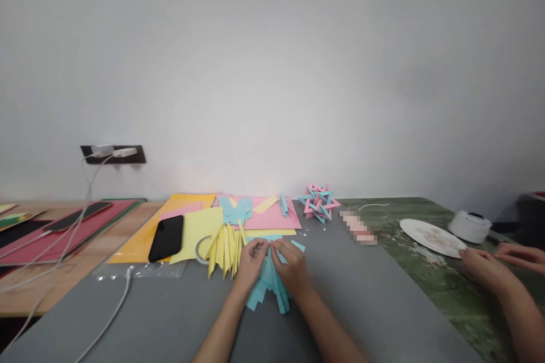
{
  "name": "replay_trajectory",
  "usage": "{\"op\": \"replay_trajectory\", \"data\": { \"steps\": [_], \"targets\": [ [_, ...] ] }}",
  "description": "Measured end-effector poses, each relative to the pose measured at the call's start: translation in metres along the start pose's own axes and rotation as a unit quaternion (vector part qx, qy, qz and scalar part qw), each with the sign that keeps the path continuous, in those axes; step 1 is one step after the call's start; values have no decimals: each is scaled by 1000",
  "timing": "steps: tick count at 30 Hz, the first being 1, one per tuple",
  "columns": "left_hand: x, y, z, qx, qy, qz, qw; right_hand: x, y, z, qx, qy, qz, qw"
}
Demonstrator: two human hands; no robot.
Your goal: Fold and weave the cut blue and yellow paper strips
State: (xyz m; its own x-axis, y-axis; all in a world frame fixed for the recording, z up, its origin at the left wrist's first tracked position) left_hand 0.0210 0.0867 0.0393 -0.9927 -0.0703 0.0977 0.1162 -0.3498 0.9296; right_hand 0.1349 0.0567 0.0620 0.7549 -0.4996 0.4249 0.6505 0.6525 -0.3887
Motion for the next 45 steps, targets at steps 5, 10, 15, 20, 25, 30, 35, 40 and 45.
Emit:
{"op": "replay_trajectory", "data": {
  "steps": [5, 10, 15, 20, 25, 30, 35, 40, 45],
  "targets": [
    [-1, -1, 1, 7, -7, 4, 1000, 2, -1, 1, 4, 6, 4, 1000],
    [0, 0, 1, 8, -8, 8, 1000, 2, 2, 2, -52, 6, 73, 996],
    [0, 0, 1, -1, -17, 37, 999, -16, 41, -6, -224, 11, 201, 954],
    [2, 2, 0, -10, -18, 79, 997, -43, 71, -18, -304, -21, 310, 900],
    [1, 2, 0, -7, -19, 79, 997, -56, 75, -25, -339, -33, 372, 863],
    [0, -1, 0, 11, -18, 39, 999, -54, 67, -22, -334, -42, 385, 859],
    [2, -1, 2, 12, -14, 42, 999, -49, 59, -17, -327, -54, 391, 859],
    [2, -7, 3, 27, -6, 9, 1000, -51, 56, -17, -310, -63, 403, 859],
    [-8, -17, 2, 73, -38, -31, 996, -47, 66, -21, -339, -7, 403, 850]
  ]
}}
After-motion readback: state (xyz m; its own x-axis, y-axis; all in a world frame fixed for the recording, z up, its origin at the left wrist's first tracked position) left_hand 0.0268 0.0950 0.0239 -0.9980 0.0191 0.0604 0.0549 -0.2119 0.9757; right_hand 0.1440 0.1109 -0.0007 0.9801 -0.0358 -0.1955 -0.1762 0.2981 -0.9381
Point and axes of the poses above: each hand's wrist, its own z-axis towards the middle knuckle, its own x-axis out of the back of the hand, y = z × x, the point moved 8 cm from there along z, towards the middle knuckle, and after that the axes turned 1 degree about -y, right-handed, at the moved point
